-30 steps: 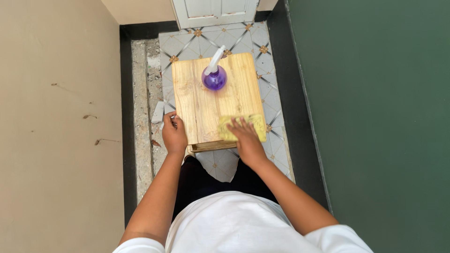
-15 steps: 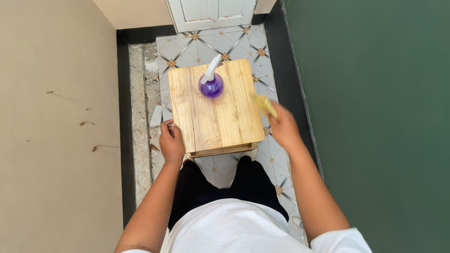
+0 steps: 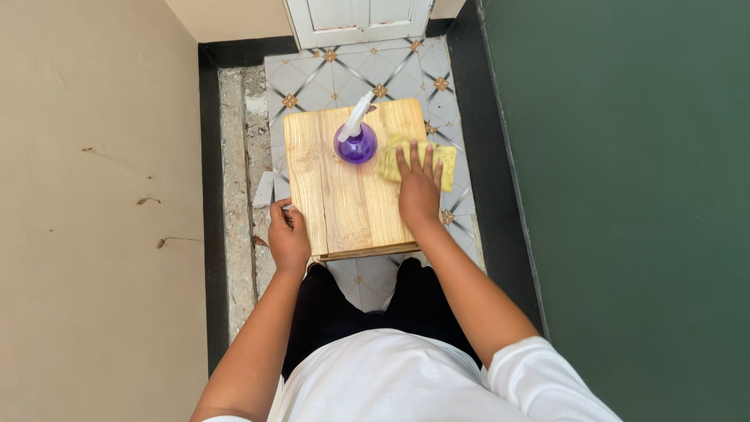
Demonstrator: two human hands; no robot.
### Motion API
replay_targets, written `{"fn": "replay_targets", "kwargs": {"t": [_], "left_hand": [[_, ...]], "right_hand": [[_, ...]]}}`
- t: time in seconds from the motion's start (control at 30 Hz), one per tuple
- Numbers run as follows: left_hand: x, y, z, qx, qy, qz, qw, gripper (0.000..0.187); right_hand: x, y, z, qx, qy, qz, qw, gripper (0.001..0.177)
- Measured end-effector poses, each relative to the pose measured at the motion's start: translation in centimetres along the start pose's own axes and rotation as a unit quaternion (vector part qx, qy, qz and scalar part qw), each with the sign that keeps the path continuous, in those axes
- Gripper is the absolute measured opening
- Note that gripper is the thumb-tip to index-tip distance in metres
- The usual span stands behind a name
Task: The person wipes the top surface and side slats of a small wooden stool using a yellow cloth. They hold a purple spray bottle in the left hand while wiping with the right hand, moving the cloth across the stool's top and sides.
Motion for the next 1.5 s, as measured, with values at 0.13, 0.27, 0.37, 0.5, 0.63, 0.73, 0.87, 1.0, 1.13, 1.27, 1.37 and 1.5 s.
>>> {"fn": "replay_targets", "kwargs": {"t": [0.13,0.27,0.37,0.5,0.63,0.73,0.87,1.0,1.13,1.27,1.37,1.5], "left_hand": [[0.1,0.4,0.0,0.003,-0.005,-0.01,1.0,0.025],[0.1,0.5,-0.1,-0.005,-0.007,-0.018,1.0,0.025],[0.0,0.5,-0.1,-0.004,-0.008,-0.016,1.0,0.024],[0.2,0.3,0.1,-0.001,0.002,0.004,1.0,0.025],[0.1,0.1,0.0,0.008,0.0,0.004,1.0,0.025],[0.1,0.4,0.0,0.01,-0.005,-0.019,1.0,0.026],[-0.2,0.5,-0.1,0.003,-0.002,0.007,1.0,0.026],[0.0,0.5,-0.1,0.022,-0.001,0.003,1.0,0.026],[-0.2,0.6,-0.2,0.01,-0.005,0.001,1.0,0.027],[0.0,0.8,-0.3,0.001,-0.002,0.0,1.0,0.026],[-0.1,0.8,-0.3,-0.001,-0.003,0.002,1.0,0.025],[-0.3,0.5,-0.2,-0.004,0.004,0.0,1.0,0.025]], "right_hand": [[-6.7,-0.8,-0.6,0.013,0.004,-0.084,0.996,0.08],[-12.7,-0.5,-2.0,0.082,-0.055,-0.121,0.988,0.072],[-15.6,-0.3,-3.2,0.107,-0.075,-0.136,0.982,0.067],[-15.8,0.9,-6.0,0.195,-0.147,-0.073,0.967,0.062],[-12.8,2.9,-7.4,0.204,-0.138,0.097,0.964,0.057],[-8.4,3.5,-4.6,0.144,0.077,-0.03,0.986,0.064],[-3.5,1.6,0.6,0.039,0.034,0.04,0.998,0.071],[-3.4,-1.3,2.2,0.0,-0.01,0.046,0.999,0.071],[-5.5,-3.6,1.8,-0.014,-0.026,-0.051,0.998,0.081],[-11.2,-5.0,0.8,0.026,-0.068,-0.154,0.985,0.083],[-14.3,-4.3,-0.7,0.069,-0.104,-0.193,0.973,0.078],[-16.5,-1.7,-2.7,0.102,-0.114,-0.198,0.968,0.066]]}}
Point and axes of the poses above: each hand's wrist, its own x-axis towards the middle knuckle, its own z-axis out of the palm, y = z × x, the point moved 1 cm from there along x, towards the middle knuckle, and after that the axes turned 11 degrees about -y, right-handed, at the moved point
